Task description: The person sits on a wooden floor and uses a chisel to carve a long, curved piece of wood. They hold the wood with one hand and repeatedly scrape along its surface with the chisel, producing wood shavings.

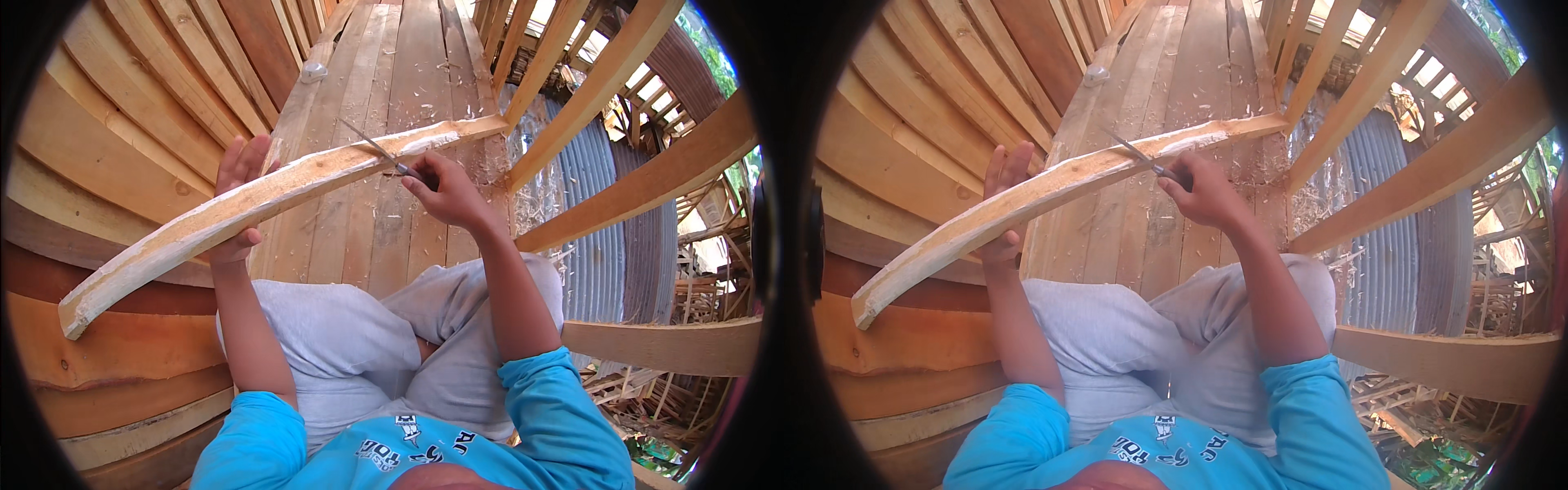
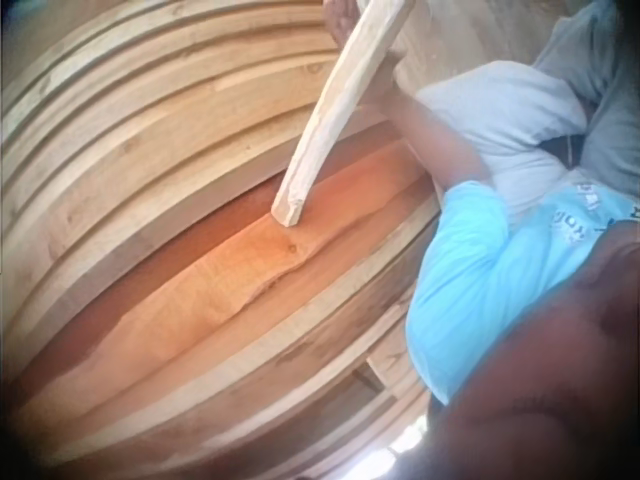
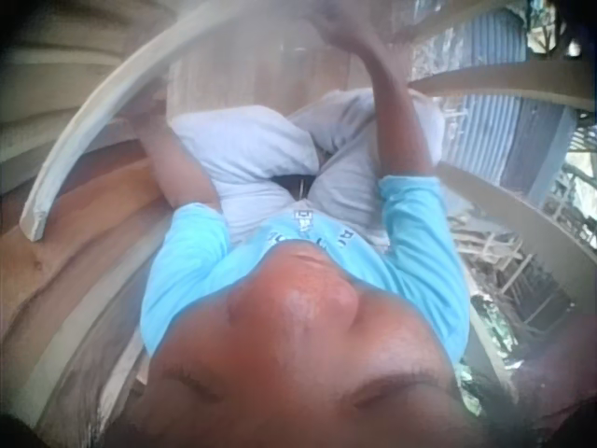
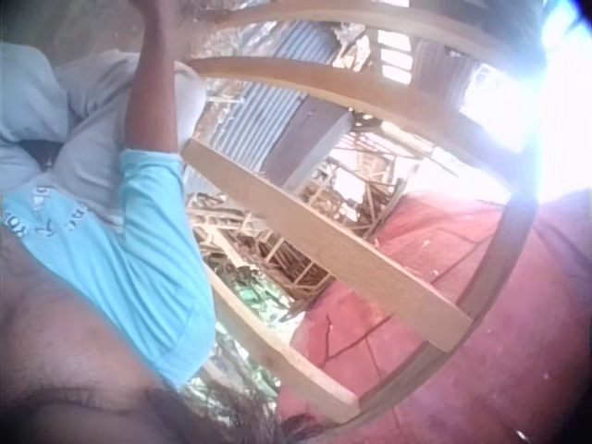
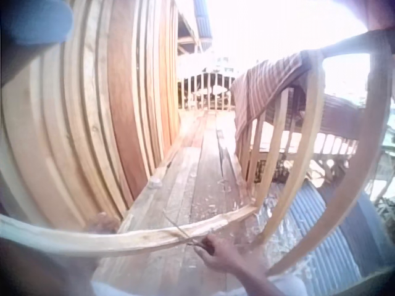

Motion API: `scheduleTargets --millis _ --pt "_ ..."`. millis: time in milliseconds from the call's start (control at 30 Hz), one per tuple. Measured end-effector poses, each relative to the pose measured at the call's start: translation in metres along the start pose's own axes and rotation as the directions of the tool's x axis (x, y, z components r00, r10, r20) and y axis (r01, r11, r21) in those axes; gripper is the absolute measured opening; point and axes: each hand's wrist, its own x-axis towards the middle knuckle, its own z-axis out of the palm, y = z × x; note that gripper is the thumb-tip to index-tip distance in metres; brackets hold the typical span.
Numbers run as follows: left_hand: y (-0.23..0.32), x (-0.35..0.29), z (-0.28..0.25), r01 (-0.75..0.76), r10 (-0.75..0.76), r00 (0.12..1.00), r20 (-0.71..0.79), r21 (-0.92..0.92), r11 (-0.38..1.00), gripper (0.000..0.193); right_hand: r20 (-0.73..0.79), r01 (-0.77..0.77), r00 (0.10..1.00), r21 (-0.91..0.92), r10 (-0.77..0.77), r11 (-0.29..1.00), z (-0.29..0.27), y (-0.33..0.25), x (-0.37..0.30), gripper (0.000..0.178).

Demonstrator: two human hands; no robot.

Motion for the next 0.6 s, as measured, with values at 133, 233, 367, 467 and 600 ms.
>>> scheduleTargets --millis 133,233,367,467,600 --pt "-0.033 0.006 0.029 -0.208 0.15 0.964 -0.222 -0.272 0.939 0.075 0.089 -0.151 0.985 0.001 0.15 0.989 0.001 -0.015 -0.002 0.029" --pt "-0.039 0.005 0.031 -0.237 0.179 0.944 -0.276 -0.193 0.952 0.042 0.028 -0.286 0.955 -0.176 0.295 0.942 0.015 -0.025 -0.001 0.048" --pt "-0.029 0.017 0.056 -0.237 0.181 0.896 -0.405 -0.091 0.967 0.031 -0.2 -0.307 0.947 -0.331 0.251 0.892 0.043 -0.059 0.004 0.062" --pt "-0.027 0.019 0.058 -0.271 0.19 0.89 -0.414 -0.147 0.951 0.033 -0.36 -0.304 0.919 -0.389 0.161 0.869 0.052 -0.043 0.012 0.059" --pt "-0.027 0.023 0.061 -0.271 0.177 0.899 -0.401 -0.192 0.943 0.034 -0.505 -0.304 0.863 -0.472 0.029 0.827 0.042 -0.011 0.022 0.058"
